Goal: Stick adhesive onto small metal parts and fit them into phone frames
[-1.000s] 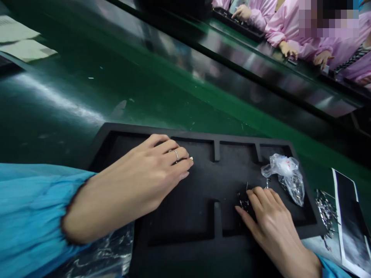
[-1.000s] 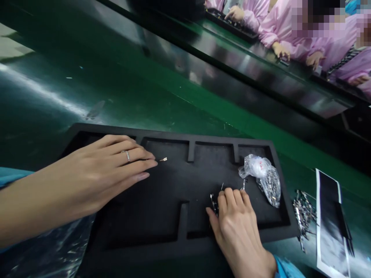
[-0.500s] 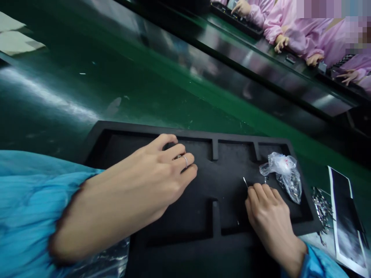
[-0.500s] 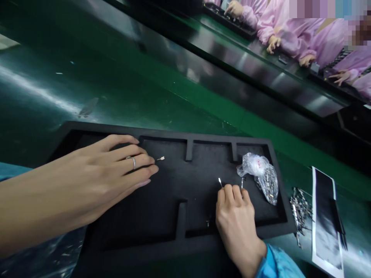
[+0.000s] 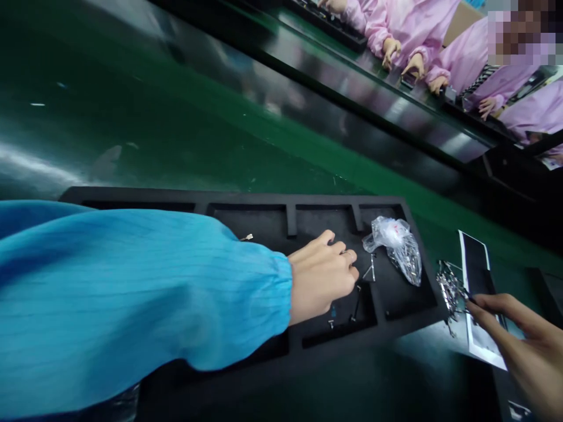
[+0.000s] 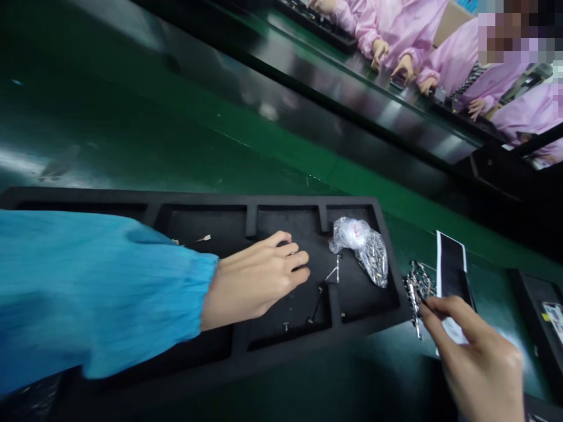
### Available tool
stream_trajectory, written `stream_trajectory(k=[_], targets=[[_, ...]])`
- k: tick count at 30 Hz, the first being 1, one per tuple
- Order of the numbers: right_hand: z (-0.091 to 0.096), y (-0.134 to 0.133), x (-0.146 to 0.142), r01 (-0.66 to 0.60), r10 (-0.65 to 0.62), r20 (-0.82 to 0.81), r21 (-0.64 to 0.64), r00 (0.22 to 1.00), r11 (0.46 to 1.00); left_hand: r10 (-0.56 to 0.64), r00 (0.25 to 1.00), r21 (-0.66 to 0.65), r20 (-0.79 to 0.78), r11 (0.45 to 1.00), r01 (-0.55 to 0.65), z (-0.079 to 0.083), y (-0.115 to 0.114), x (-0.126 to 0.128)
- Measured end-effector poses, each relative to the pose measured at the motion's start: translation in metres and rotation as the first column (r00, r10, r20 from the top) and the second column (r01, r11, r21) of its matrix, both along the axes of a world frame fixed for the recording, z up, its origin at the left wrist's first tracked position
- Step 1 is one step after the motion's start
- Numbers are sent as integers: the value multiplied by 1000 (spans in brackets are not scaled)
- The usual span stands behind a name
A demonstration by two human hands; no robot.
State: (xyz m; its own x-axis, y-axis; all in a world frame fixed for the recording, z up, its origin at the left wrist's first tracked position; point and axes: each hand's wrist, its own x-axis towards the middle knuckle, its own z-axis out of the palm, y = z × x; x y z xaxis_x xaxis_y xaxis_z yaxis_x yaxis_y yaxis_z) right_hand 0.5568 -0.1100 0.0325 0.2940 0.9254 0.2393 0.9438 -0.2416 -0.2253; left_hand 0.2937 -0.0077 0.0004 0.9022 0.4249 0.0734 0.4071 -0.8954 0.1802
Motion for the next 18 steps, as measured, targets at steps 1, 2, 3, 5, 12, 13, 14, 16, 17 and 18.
stream_trajectory(k=[1, 2, 3, 5, 12, 13, 14, 16, 17, 18], targets=[[-5, -2, 12, 53, -51, 27, -67, 998, 996, 2, 1000, -36, 5, 999, -2, -2, 2, 7], [-11, -2, 21, 81, -74, 61, -131, 995, 988, 15, 1000, -66, 6, 998, -14, -3, 3, 14], [-18, -3, 29, 90, -74, 93, -190, 993, 978, 36, 999, -88, 4, 996, -36, -5, 3, 21], [-30, -3, 38, 78, -35, 164, -265, 986, 961, 99, 995, -110, -2, 989, -99, -7, 2, 33], [-31, 2, 2, -227, 225, 216, -17, 950, 974, 219, 975, -204, -29, 954, -220, -15, 4, 51], [-30, 8, -10, -330, 327, 136, 3, 935, 944, 214, 976, -215, -29, 953, -215, -16, 4, 52], [-31, 15, -22, -414, 414, 47, -5, 909, 910, 204, 979, -225, -29, 952, -205, -16, 5, 53], [-36, 32, -44, -494, 491, -54, -83, 869, 865, 179, 983, -243, -28, 953, -181, -16, 6, 53], [-40, 42, -53, -498, 493, -71, -112, 867, 860, 170, 985, -250, -29, 953, -172, -16, 6, 53], [-44, 50, -60, -486, 479, -77, -140, 874, 863, 165, 986, -258, -31, 952, -167, -16, 7, 52]])
